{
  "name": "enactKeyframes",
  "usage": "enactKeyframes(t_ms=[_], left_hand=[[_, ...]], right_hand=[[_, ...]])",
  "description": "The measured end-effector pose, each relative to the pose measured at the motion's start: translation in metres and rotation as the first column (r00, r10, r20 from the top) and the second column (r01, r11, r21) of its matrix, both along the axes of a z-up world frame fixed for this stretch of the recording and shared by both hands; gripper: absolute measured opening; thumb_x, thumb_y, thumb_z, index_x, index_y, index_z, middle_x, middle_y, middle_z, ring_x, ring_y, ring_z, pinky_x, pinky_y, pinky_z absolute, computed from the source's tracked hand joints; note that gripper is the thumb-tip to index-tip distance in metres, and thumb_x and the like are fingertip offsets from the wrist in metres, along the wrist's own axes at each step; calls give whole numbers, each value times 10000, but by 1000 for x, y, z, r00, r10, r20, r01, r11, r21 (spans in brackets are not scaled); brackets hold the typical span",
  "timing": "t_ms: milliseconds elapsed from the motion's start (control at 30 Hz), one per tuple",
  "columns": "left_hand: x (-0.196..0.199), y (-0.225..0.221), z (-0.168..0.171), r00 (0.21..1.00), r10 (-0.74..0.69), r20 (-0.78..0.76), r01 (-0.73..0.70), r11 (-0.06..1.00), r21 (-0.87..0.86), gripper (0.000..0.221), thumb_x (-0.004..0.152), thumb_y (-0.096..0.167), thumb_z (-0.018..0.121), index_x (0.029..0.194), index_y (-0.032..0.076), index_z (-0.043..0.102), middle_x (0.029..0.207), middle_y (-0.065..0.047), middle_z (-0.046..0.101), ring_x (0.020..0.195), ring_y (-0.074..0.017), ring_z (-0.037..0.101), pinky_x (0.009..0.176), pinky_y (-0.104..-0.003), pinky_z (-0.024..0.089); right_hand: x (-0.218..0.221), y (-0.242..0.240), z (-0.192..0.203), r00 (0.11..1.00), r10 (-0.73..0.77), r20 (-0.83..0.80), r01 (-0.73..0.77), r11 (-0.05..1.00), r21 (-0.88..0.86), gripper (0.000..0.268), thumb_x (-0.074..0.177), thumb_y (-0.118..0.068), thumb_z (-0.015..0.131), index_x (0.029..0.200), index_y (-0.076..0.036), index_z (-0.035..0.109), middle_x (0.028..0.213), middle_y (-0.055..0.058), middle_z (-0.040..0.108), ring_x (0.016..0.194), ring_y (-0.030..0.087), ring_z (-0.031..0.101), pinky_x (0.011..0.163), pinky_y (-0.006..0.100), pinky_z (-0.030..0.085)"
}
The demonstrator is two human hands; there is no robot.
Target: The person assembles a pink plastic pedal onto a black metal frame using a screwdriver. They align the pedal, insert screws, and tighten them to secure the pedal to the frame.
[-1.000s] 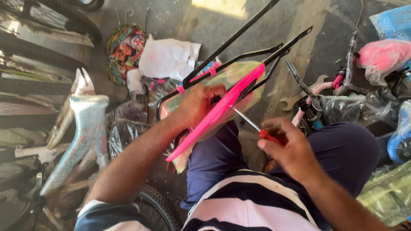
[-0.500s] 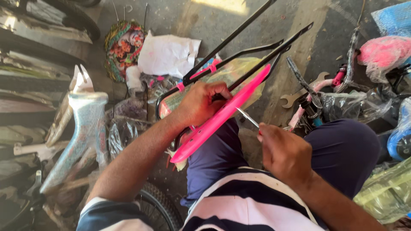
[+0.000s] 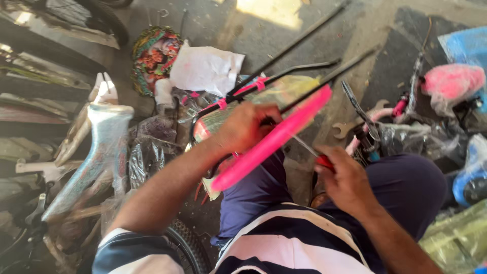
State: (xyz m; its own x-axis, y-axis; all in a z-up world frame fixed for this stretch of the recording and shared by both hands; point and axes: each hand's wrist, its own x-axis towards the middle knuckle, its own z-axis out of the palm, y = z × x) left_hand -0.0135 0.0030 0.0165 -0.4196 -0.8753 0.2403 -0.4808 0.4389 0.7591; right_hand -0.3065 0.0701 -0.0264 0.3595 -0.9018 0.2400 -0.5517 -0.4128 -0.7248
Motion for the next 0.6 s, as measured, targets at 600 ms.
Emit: enactKeyframes(t_ms=[600], left_hand=[[-25,83,-17,939,-246,240,281,952,-120,246,865,147,629,1086,79,711,1126,-108,707,1122,-327,642,986,-447,506]], right_hand=[[40,-64,96,954,81,-289,-229,818,-528,264,890,-112,704,1137,-22,705,1152,207,717,1020,406,695,883,458,550]])
